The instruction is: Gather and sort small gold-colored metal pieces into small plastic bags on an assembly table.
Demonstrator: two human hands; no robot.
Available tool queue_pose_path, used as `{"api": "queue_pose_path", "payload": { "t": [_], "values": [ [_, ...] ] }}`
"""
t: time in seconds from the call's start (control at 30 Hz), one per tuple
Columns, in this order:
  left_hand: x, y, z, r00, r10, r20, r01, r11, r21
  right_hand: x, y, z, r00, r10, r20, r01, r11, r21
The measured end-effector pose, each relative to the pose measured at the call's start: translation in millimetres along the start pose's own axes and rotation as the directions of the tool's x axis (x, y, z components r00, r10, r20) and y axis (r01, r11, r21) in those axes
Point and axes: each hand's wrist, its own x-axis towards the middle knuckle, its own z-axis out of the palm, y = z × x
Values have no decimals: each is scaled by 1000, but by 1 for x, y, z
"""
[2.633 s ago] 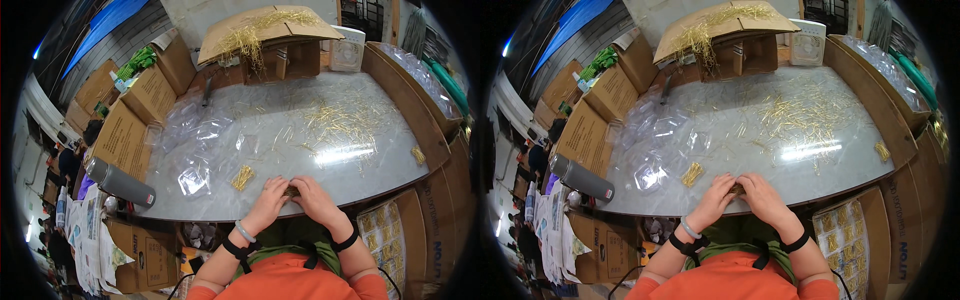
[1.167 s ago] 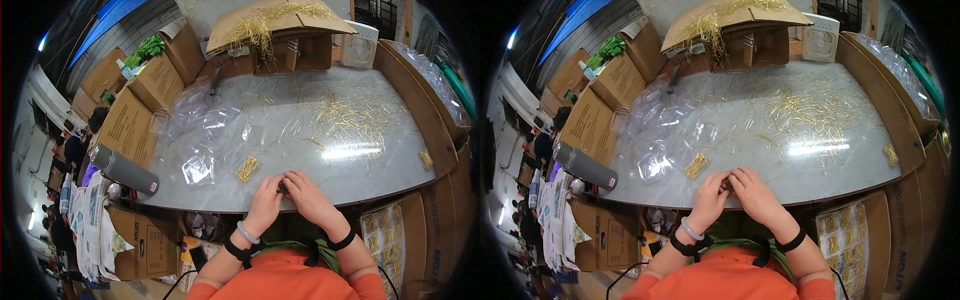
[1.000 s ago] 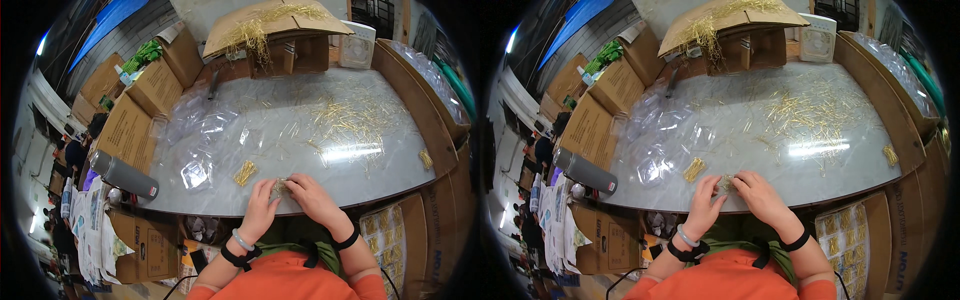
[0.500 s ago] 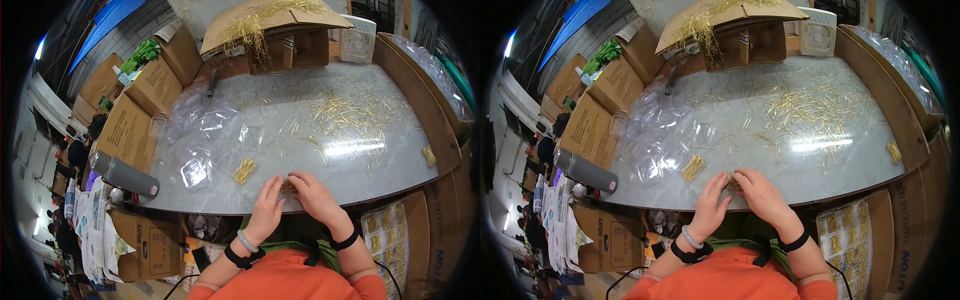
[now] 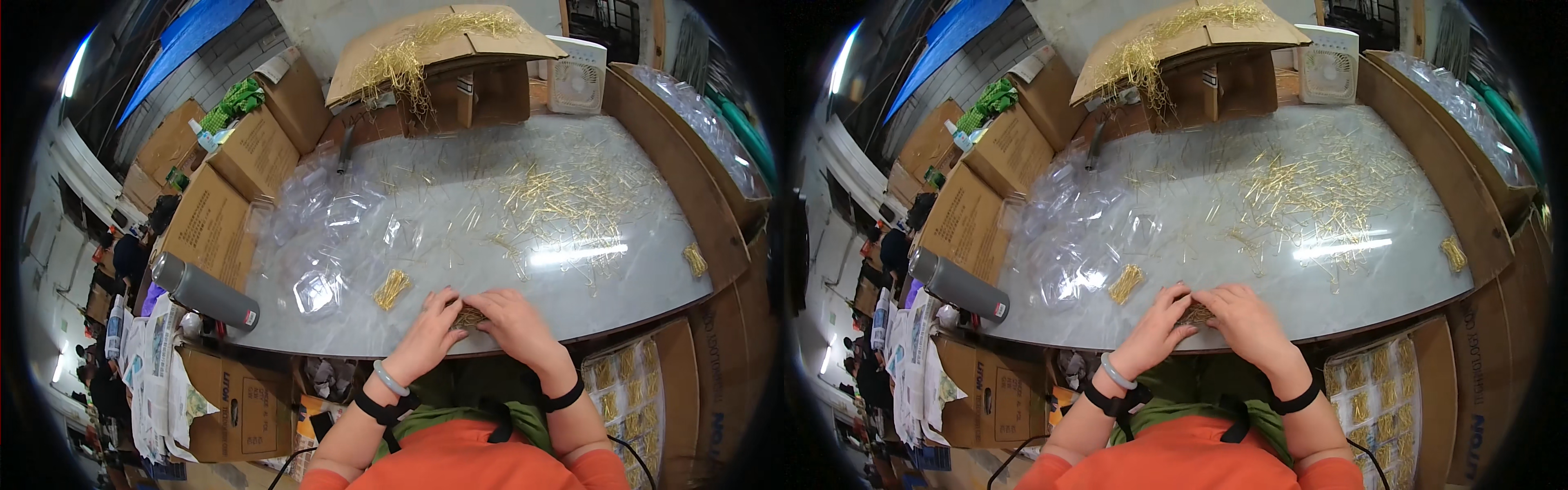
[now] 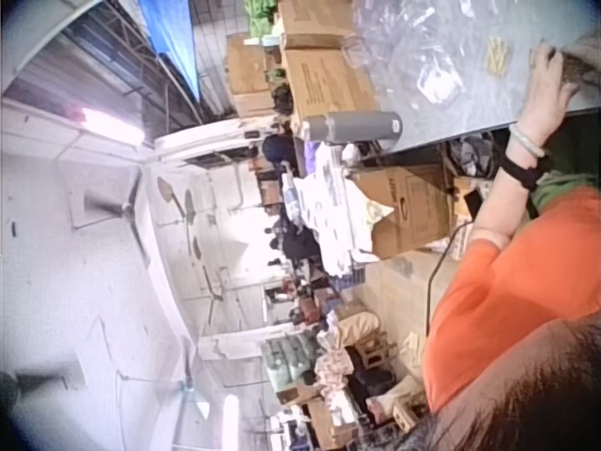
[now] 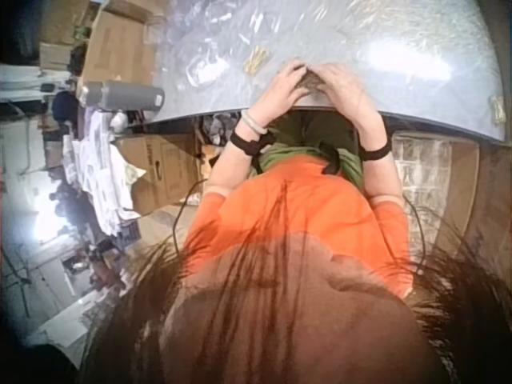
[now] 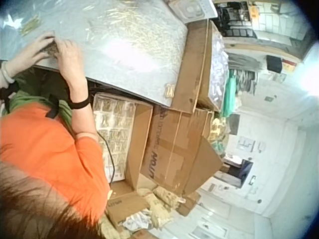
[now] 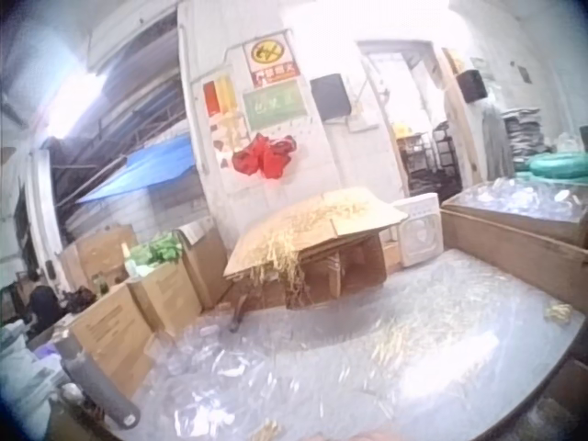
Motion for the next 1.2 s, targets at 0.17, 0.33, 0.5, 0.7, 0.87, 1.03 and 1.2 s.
{"api": "queue_pose_path", "payload": {
  "t": [0.17,0.33,0.5,0.7,0.87,1.03,1.2],
  "values": [
    [-3,9,13,992,-120,-24,121,993,12,-17,-11,4,969,92,-230,-72,993,93],
    [2,14,13,1000,5,-17,-3,994,109,-32,-34,22,922,206,-327,-200,978,54],
    [1,7,18,994,93,-58,-86,990,108,-16,-39,48,923,177,-342,-106,971,216],
    [-3,0,15,997,55,-56,-57,998,-39,-11,-34,10,968,167,-188,-182,981,-64],
    [-3,-8,17,990,128,-51,-132,988,-78,-14,-8,0,994,31,-107,-38,997,-62],
    [-6,5,11,997,-38,-67,21,972,-235,-16,-3,9,985,-32,-168,33,999,2],
    [0,-6,12,990,140,12,-140,990,-12,-10,-20,13,970,165,-181,-142,981,132]
  ]
}}
